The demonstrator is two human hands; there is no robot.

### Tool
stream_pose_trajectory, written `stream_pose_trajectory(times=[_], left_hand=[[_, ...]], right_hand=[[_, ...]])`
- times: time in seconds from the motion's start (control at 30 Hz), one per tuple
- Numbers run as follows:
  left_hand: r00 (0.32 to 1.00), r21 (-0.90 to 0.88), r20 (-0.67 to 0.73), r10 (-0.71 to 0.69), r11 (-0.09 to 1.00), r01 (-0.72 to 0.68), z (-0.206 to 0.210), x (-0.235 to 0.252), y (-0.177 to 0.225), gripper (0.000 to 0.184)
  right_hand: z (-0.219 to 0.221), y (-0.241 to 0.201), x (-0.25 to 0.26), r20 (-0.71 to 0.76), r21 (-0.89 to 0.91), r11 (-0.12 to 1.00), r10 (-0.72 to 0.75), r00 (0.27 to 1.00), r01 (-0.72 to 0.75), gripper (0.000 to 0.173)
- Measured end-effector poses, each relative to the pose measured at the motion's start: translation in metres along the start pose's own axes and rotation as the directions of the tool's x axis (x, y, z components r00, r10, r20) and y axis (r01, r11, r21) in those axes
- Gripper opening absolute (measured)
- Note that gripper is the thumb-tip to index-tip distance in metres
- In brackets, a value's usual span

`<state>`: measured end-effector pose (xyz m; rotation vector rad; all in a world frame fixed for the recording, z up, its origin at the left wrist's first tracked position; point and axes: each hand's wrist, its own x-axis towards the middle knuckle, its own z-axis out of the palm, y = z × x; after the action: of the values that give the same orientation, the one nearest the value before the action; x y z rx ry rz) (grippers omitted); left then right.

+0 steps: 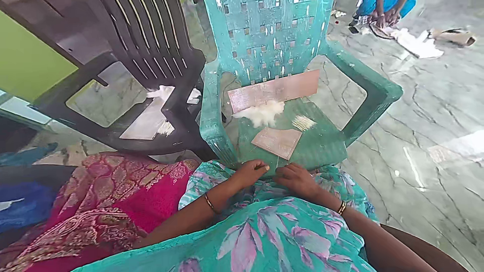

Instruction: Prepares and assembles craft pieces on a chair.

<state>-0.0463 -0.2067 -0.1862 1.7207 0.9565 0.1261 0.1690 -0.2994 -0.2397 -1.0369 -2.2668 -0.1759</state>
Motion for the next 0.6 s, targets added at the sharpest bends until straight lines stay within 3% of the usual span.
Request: stream_pose_trajectory(times=[0.07,0.17,0.43,0.5,0.6], left_hand=[[0.994,-0.295,0.065,-0.093,0.949,0.108,0.011,0.003,0.007,0.032],[0.992,-0.488,0.102,-0.08,0.865,0.12,0.019,0.007,0.007,0.028],[0.992,-0.55,0.098,-0.076,0.827,0.117,0.016,0.017,-0.008,0.03],[0.998,-0.497,0.037,-0.054,0.865,0.065,0.01,0.025,-0.015,0.031],[0.995,-0.452,-0.075,-0.068,0.892,0.027,-0.001,0.037,-0.019,0.03]], right_hand=[[0.006,-0.011,0.01,-0.063,-0.016,0.997,-0.081,0.995,0.08,0.015],[0.015,-0.018,0.016,-0.129,-0.049,0.988,-0.149,0.98,0.144,0.013],[0.031,-0.013,0.018,-0.111,-0.055,0.997,-0.057,0.992,0.051,0.014],[0.032,-0.007,0.022,-0.099,-0.036,0.999,0.029,0.995,-0.033,0.015],[0.026,0.012,0.037,-0.021,-0.046,0.956,0.29,0.957,-0.291,0.019]])
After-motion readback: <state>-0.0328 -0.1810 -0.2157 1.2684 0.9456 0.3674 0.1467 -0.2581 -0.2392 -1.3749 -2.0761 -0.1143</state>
